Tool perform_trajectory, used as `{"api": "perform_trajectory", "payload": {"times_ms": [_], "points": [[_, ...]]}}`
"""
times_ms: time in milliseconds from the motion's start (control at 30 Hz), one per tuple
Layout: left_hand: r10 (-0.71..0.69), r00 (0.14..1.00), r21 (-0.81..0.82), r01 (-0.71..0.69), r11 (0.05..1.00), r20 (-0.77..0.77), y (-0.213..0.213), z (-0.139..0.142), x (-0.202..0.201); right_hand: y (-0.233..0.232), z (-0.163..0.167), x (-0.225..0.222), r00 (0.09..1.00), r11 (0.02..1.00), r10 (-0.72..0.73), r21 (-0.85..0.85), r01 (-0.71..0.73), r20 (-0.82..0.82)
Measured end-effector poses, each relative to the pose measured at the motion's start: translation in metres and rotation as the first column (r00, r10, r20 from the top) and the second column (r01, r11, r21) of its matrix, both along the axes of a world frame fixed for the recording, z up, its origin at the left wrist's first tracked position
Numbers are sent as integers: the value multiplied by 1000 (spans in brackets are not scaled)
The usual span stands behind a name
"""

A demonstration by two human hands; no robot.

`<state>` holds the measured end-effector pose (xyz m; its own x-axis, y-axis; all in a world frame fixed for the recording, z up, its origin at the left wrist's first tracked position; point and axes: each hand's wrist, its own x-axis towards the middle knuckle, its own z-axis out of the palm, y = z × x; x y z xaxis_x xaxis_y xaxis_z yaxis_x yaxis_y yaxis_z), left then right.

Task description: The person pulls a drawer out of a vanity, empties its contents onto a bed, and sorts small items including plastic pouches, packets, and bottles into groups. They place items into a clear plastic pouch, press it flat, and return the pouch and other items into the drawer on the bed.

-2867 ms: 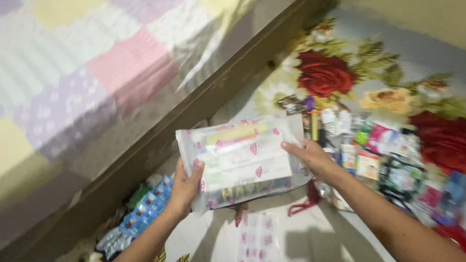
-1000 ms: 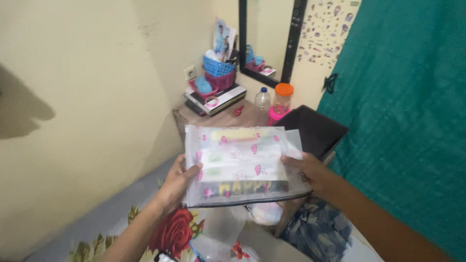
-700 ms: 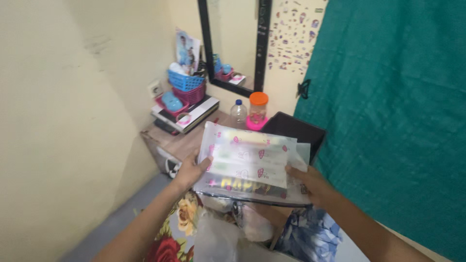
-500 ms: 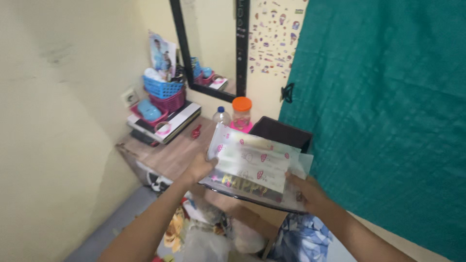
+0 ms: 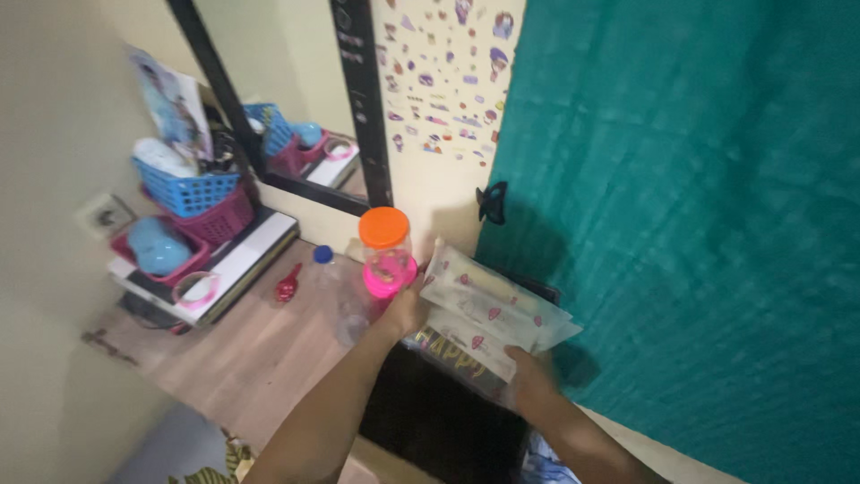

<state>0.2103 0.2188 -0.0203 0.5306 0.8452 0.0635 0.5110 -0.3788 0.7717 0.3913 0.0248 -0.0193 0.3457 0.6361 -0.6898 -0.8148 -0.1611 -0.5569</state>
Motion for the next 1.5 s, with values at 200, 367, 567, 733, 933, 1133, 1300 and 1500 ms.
{"api": "perform_trajectory", "payload": {"times_ms": [200, 367, 567, 733, 933, 1133, 1300, 1500], "points": [[-109, 958, 88, 137, 987, -266, 28, -88, 35, 31, -19, 14, 992, 992, 124, 0, -124, 12], [-152, 948, -67, 139, 988, -279, 31, -131, 49, 64, -76, 43, 992, 969, 129, -213, -124, 10], [-140, 981, -48, 135, 990, -133, 25, -149, 61, 110, -144, 54, 988, 975, 156, -159, -153, 9], [-147, 691, 66, 273, 960, -708, 22, -167, 72, 124, -152, 44, 995, 978, 83, -198, -72, 50], [62, 957, 163, -16, 986, -284, 8, -201, 65, 122, -157, 29, 963, 967, 99, -254, -33, 252], [-73, 997, 333, 55, 941, 41, -9, -180, 53, 94, -138, 29, 426, 978, 105, -171, 120, 899], [-236, 889, 89, 293, 952, -393, -14, -134, 47, 86, -116, 29, -283, 733, 556, -622, -276, 781], [-334, 738, -73, 363, 929, -586, 4, -165, 60, 97, -119, 41, -769, 49, 629, -993, -109, 115]]}}
